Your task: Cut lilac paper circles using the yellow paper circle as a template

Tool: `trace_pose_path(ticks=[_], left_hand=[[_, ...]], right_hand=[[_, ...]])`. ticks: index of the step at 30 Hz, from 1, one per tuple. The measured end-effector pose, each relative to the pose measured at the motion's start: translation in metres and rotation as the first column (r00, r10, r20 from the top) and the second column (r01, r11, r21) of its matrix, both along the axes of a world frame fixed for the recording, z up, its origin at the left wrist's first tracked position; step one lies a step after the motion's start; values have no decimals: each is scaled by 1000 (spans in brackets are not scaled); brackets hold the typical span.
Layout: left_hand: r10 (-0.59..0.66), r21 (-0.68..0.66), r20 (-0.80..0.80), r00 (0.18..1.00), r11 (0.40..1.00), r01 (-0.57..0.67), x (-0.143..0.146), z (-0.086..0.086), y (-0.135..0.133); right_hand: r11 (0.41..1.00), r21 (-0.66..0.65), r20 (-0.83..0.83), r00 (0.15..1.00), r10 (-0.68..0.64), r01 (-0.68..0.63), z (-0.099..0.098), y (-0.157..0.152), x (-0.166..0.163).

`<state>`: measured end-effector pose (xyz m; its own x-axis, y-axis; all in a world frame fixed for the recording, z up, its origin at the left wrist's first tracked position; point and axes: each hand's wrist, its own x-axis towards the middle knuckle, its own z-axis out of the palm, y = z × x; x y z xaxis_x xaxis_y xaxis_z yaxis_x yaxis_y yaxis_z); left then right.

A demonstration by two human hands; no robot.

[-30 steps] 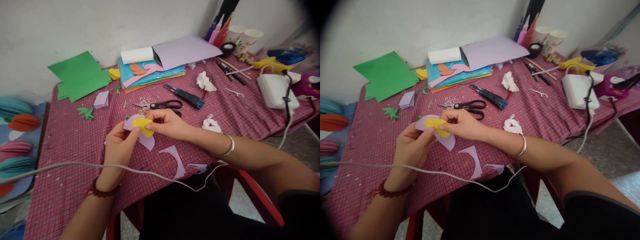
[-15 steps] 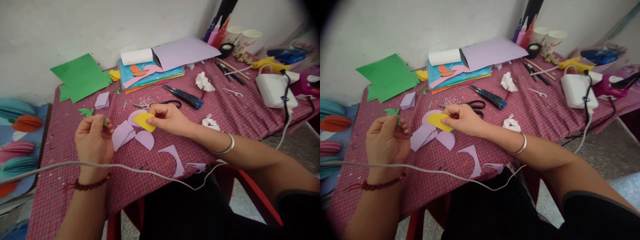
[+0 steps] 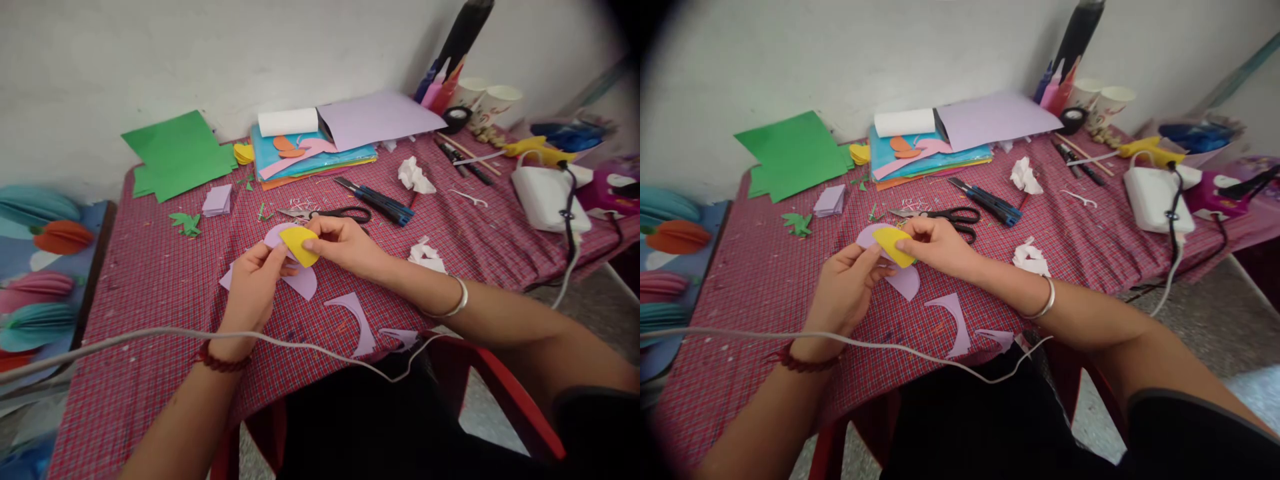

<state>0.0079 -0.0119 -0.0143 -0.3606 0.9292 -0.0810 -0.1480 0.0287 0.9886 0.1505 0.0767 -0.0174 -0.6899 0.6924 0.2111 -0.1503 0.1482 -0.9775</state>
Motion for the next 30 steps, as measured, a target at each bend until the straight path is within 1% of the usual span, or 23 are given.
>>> trace_pose_path(ticks=[3, 5, 7, 10, 13, 15, 21, 30], left_hand=[[-81, -71, -45, 996, 994, 78, -3, 0, -1], [-142, -121, -4, 990, 983, 140, -2, 2, -1], [-168, -147, 67, 984, 973, 176, 1, 5, -2], [-147, -151, 154, 977, 974, 170, 5, 8, -1], [-106, -168, 194, 975, 976, 140, 8, 9, -1], [-110, -178, 204, 973, 973, 147, 9, 9, -1], [-122, -185, 226, 966, 969, 166, 9, 10, -1], [-119, -181, 237, 964, 970, 164, 8, 8, -1]], right_hand=[[994, 101, 54, 998, -37, 32, 1, 1, 1], [991, 132, 123, 991, -44, 28, 2, 1, 2], [990, 137, 171, 984, -58, 35, 3, 0, 2], [993, 93, 183, 978, -95, 79, 5, -1, 2], [994, 49, 189, 976, -104, 96, 5, -1, 1], [994, 64, 195, 976, -101, 90, 5, -1, 1], [982, 166, 194, 973, -124, 92, 3, 1, 1], [977, 187, 209, 968, -139, 100, 2, 1, 1]])
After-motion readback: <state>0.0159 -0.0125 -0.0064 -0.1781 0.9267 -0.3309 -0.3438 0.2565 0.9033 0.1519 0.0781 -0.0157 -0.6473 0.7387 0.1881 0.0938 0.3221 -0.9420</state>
